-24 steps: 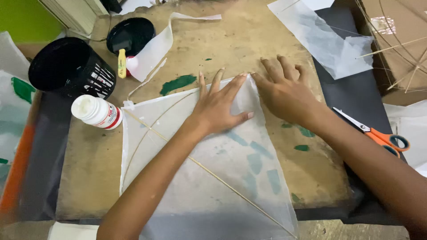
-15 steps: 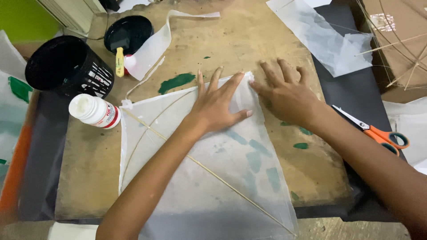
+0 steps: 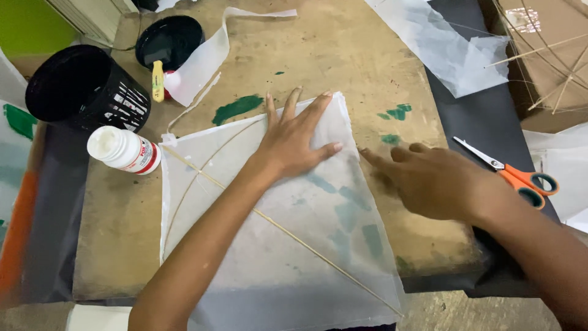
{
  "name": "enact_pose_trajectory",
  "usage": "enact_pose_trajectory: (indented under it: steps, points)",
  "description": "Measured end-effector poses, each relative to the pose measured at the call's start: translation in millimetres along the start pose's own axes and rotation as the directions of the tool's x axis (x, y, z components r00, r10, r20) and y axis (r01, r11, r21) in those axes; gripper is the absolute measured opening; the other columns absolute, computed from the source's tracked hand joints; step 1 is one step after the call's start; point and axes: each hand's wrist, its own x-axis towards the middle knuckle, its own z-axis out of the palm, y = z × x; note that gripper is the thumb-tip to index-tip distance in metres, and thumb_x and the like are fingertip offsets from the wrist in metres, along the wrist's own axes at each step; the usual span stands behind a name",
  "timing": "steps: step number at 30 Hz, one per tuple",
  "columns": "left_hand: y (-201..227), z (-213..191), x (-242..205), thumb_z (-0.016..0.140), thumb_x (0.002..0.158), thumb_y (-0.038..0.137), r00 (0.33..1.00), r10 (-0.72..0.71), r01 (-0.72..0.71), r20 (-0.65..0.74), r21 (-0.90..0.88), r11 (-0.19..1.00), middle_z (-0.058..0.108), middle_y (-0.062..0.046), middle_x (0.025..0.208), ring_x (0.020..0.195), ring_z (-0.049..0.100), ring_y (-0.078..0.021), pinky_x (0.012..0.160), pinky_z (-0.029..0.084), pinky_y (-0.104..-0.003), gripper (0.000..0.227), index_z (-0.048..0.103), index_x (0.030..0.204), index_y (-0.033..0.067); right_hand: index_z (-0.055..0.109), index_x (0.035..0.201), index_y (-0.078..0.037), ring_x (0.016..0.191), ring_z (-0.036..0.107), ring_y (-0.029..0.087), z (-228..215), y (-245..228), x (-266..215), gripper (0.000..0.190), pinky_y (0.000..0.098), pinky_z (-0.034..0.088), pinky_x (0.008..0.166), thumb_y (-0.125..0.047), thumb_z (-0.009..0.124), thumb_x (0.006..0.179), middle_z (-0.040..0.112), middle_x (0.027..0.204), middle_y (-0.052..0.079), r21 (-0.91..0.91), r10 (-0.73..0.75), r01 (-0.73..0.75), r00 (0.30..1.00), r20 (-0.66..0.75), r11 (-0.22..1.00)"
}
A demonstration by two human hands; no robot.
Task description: Assembling a paper kite by applying glue to the edges and folding the paper over a bamboo frame
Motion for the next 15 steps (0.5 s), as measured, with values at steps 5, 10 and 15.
enact_pose_trajectory:
  steps: [5,10,15]
  points:
    - [-5.2,6.7,1.5,0.048,0.091,0.07,0.999,0.022,-0.021,-0.033,0.052,0.998,0.034,0.007,0.166,0.154,0.012,-0.0424,0.113,-0.007,-0.078,0.089,0.02,0.16,0.0207,0.027,0.16,-0.02,0.088,0.068,0.04,16.6,-4.0,23.1,0.069,0.049,0.058,0.071,-0.033,0.048,0.096,0.059,0.116,0.017,-0.037,0.029,-0.044,0.938,-0.345,0.998]
    - [-6.6,5.5,-1.9,0.051,0.093,0.066,0.998,0.047,-0.044,-0.047,0.065,0.997,0.04,-0.003,0.165,0.153,0.02,-0.0435,0.113,0.001,-0.084,0.087,0.027,0.161,0.0178,0.045,0.154,-0.024,0.1,0.073,0.038,-9.9,-18.3,21.6,0.055,0.048,0.061,0.081,-0.038,0.038,0.101,0.067,0.11,0.018,0.083,0.139,-0.124,0.965,-0.221,0.989]
    - [-5.8,1.7,-1.0,0.056,0.092,0.063,0.999,0.037,-0.035,-0.032,0.062,0.997,0.042,-0.005,0.163,0.152,0.02,-0.0454,0.112,0.002,-0.085,0.088,0.027,0.161,0.0174,0.041,0.155,-0.024,0.105,0.071,0.037,-4.5,-27.6,24.0,0.058,0.0503,0.057,0.085,-0.037,0.045,0.099,0.067,0.115,0.017,0.028,0.133,-0.13,0.969,-0.206,0.991]
